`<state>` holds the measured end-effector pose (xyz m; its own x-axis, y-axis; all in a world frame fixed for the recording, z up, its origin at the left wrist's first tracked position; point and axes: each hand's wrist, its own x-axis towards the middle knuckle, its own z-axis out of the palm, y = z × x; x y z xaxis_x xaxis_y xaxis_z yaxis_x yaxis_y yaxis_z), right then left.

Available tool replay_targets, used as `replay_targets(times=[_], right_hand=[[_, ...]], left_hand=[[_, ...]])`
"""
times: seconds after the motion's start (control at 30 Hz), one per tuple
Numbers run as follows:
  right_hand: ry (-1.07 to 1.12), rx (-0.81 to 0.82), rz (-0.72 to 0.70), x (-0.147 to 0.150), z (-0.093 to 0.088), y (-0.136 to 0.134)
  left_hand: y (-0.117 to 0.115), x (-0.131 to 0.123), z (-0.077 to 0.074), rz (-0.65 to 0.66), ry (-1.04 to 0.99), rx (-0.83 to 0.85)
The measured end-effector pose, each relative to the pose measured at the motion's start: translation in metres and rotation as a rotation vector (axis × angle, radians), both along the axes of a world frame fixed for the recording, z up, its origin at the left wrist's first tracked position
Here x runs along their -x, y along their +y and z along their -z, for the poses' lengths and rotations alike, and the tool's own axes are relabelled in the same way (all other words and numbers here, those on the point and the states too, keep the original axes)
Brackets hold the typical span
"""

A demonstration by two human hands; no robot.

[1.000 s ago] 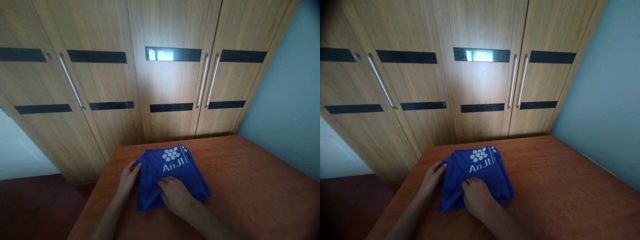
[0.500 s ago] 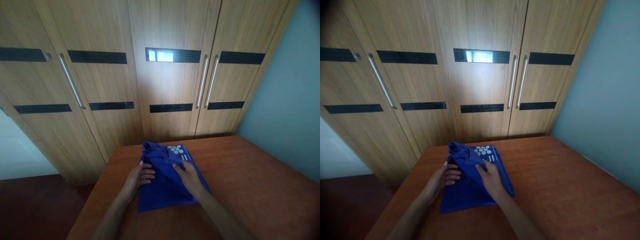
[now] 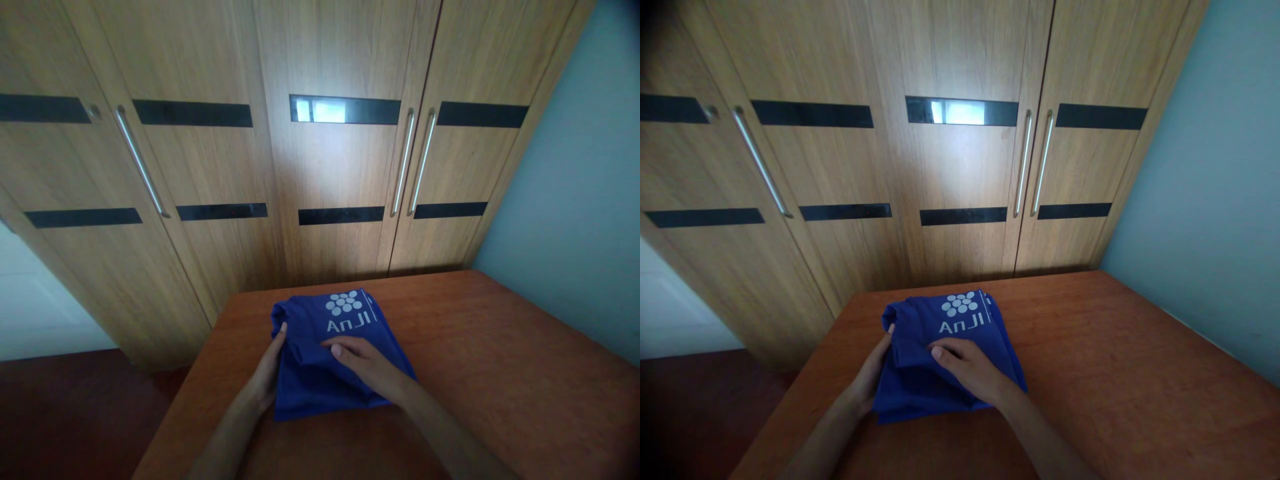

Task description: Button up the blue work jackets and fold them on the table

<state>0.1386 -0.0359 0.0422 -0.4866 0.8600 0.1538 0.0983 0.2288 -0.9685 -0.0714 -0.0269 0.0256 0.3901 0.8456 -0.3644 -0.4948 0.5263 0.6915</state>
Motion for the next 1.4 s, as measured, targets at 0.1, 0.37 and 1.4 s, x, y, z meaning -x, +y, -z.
replay_targets(times=[0.1, 0.37, 1.4], right_hand=[[-0.038, -0.069, 0.025, 0.000, -0.003, -0.001], [-0.490, -0.263, 0.696, -0.053, 0.022, 0.052], [0.415, 0.114, 0.359, -0.053, -0.006, 0.041]], left_hand=[[-0.001, 0.000, 0.001, 0.012, -0.021, 0.044], [0.003, 0.004, 0.010, -0.015, -0.021, 0.027], [0.012, 0.019, 0.004, -0.381, 0.374, -0.348]])
